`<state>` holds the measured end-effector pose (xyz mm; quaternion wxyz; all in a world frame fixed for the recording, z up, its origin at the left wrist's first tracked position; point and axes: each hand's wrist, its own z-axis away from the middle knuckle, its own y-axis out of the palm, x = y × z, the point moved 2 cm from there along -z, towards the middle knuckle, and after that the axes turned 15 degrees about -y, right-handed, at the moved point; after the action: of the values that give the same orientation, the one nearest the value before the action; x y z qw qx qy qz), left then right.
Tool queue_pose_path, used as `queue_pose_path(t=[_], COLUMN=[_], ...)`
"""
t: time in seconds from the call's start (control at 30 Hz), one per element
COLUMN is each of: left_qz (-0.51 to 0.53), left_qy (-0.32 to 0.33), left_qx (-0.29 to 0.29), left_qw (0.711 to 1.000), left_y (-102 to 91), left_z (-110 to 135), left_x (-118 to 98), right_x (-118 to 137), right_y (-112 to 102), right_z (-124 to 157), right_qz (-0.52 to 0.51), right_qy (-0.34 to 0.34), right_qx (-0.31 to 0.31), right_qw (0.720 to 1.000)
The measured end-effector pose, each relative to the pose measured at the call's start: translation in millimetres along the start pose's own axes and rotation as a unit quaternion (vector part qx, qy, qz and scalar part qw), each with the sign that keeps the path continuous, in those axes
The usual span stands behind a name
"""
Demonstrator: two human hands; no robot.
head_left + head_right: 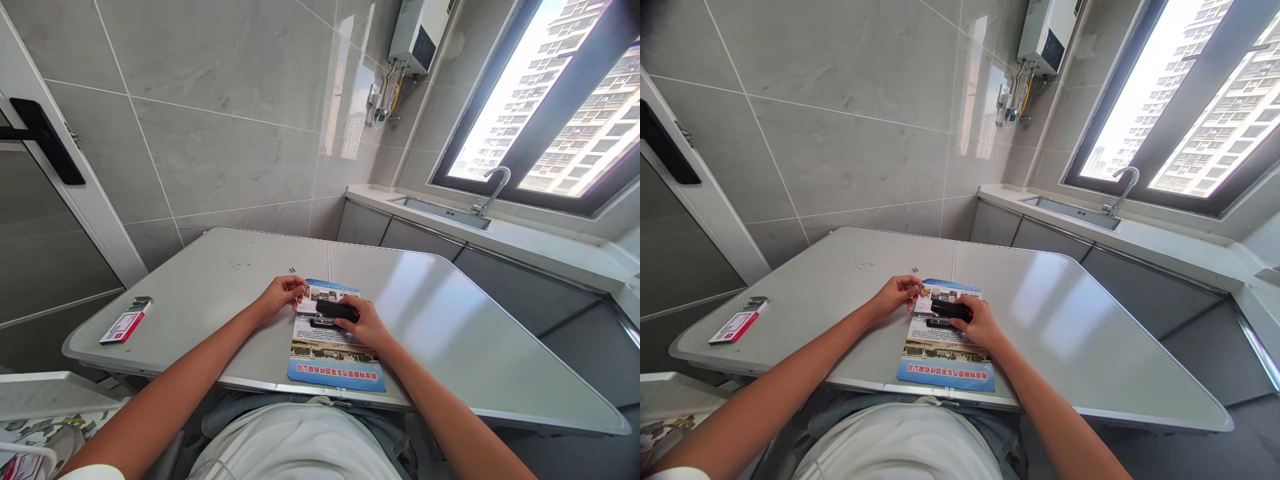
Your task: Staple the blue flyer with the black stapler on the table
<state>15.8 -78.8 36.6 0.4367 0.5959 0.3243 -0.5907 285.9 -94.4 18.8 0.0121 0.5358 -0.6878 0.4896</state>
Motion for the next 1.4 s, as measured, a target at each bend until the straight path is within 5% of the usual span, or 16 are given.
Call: queue_pose_path(t=[0.3, 0.47, 0.6, 0.8, 0.9, 0.97, 1.07, 1.27, 1.4], left_qz=[-0.033, -0.035, -0.021, -0.031, -0.045, -0.099, -0.295, -0.623, -0.665], left_qy=[0.016, 0.028, 0.037, 0.050, 0.064, 0.073, 0.073, 0.062, 0.014], left_qx=[0.041, 0.061, 0.055, 0.031, 0.037, -0.007, -0.147, -0.296, -0.252], left_qw=[0.998, 0.997, 0.998, 0.998, 0.996, 0.992, 0.941, 0.722, 0.703], left_y=[3.7, 5.1, 5.7, 4.1, 1.3, -3.7, -13.5, -23.4, -36.9], left_z=[6.1, 9.3, 10.8, 10.9, 8.7, 5.8, 0.6, -14.3, -37.2], left_x=[-0.4, -1.6, -3.5, -4.1, -4.8, -3.5, 2.1, 11.0, 13.2], right_x=[9.3, 37.9, 68.0, 86.4, 77.3, 55.6, -0.9, -98.5, -121.9], right_y=[-6.7, -15.1, 1.4, 26.5, 13.1, -7.7, -44.1, -80.8, -74.5], right_z=[0.0, -7.4, -24.6, -47.5, -55.0, -60.4, -62.4, -35.8, -27.4], right_qz=[0.003, 0.011, 0.022, 0.030, 0.014, 0.018, 0.050, 0.053, 0.028], right_qy=[-0.082, -0.184, -0.253, -0.249, -0.217, -0.143, 0.041, 0.191, 0.210], right_qx=[0.036, -0.138, -0.119, -0.050, -0.077, -0.106, -0.099, -0.132, -0.143], right_qw=[0.996, 0.973, 0.960, 0.967, 0.973, 0.984, 0.993, 0.971, 0.967])
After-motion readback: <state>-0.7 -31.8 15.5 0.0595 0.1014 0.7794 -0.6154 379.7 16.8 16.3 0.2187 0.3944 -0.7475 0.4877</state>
